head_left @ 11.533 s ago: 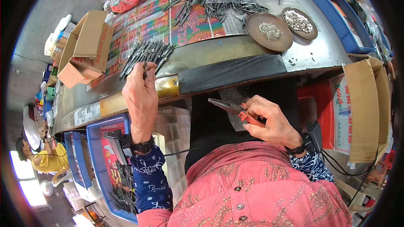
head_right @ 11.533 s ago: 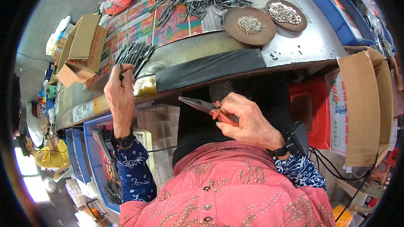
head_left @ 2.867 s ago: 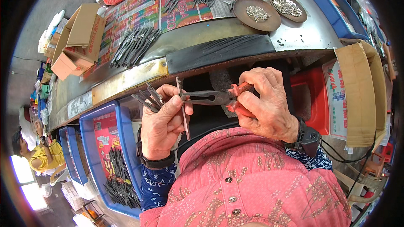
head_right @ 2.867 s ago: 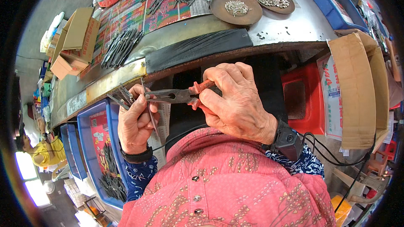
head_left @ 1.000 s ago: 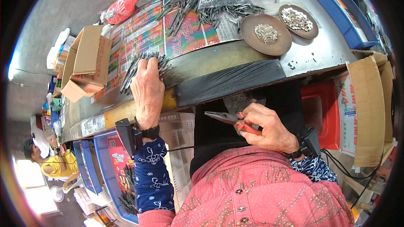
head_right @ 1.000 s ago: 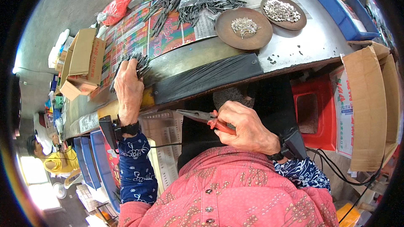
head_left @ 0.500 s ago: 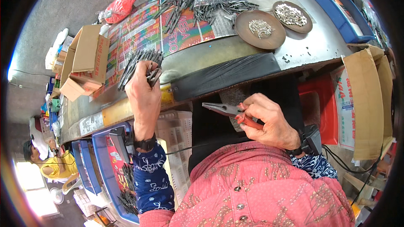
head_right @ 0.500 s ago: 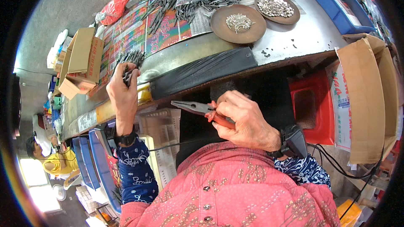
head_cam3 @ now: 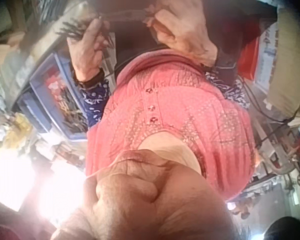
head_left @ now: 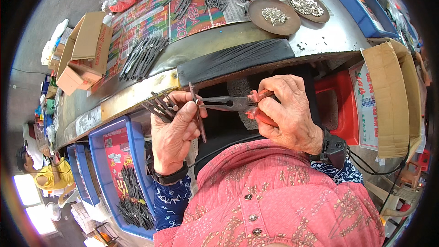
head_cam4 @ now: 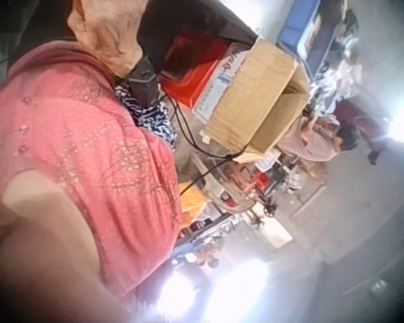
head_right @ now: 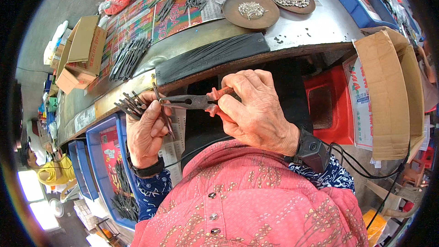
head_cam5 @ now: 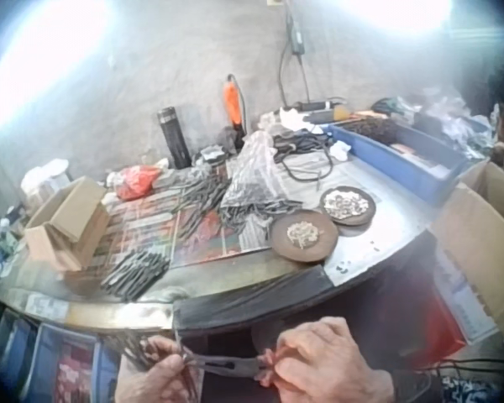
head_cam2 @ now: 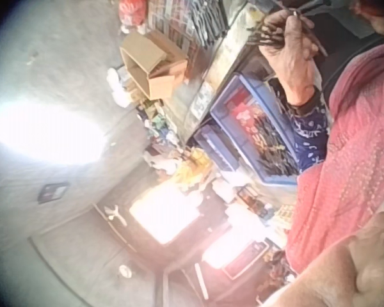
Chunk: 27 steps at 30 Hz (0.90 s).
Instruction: The person repeatedly picks up thin metal rods from a table and bends them with pliers. After each bend, the rod is placed into a blue bin. The process is repeated continuously throughout the clip.
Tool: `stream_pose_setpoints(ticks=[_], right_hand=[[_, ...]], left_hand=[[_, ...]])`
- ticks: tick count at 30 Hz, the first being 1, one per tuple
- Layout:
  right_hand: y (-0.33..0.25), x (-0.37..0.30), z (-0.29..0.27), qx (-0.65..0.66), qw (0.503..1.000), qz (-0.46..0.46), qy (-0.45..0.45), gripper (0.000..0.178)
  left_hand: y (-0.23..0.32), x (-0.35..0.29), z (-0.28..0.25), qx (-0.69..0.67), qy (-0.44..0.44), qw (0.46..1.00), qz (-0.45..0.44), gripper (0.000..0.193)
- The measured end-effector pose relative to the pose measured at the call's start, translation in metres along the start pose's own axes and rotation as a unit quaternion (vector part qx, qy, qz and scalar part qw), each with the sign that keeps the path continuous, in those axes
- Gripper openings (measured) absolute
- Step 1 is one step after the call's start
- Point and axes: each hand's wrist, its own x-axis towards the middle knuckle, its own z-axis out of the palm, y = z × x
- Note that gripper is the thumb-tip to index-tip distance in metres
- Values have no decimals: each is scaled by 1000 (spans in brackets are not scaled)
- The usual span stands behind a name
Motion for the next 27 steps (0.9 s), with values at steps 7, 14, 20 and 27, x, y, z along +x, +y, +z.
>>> stream_pose_setpoints(ticks=[7,14,20,27], right_hand=[[-5,-1,-3,-23,999,-13,-18,26],[-6,-2,-4,-37,999,-31,-21,24],[0,-9,5,20,997,-1,-75,16],[15,-19,10,452,834,185,-256,13]], left_hand=[[-3,-7,-6,-49,-22,997,-48,14],[-5,-10,-8,-58,-17,996,-62,12],[-13,-9,-8,-26,-49,998,-18,12],[-23,-9,-9,420,-29,833,358,15]])
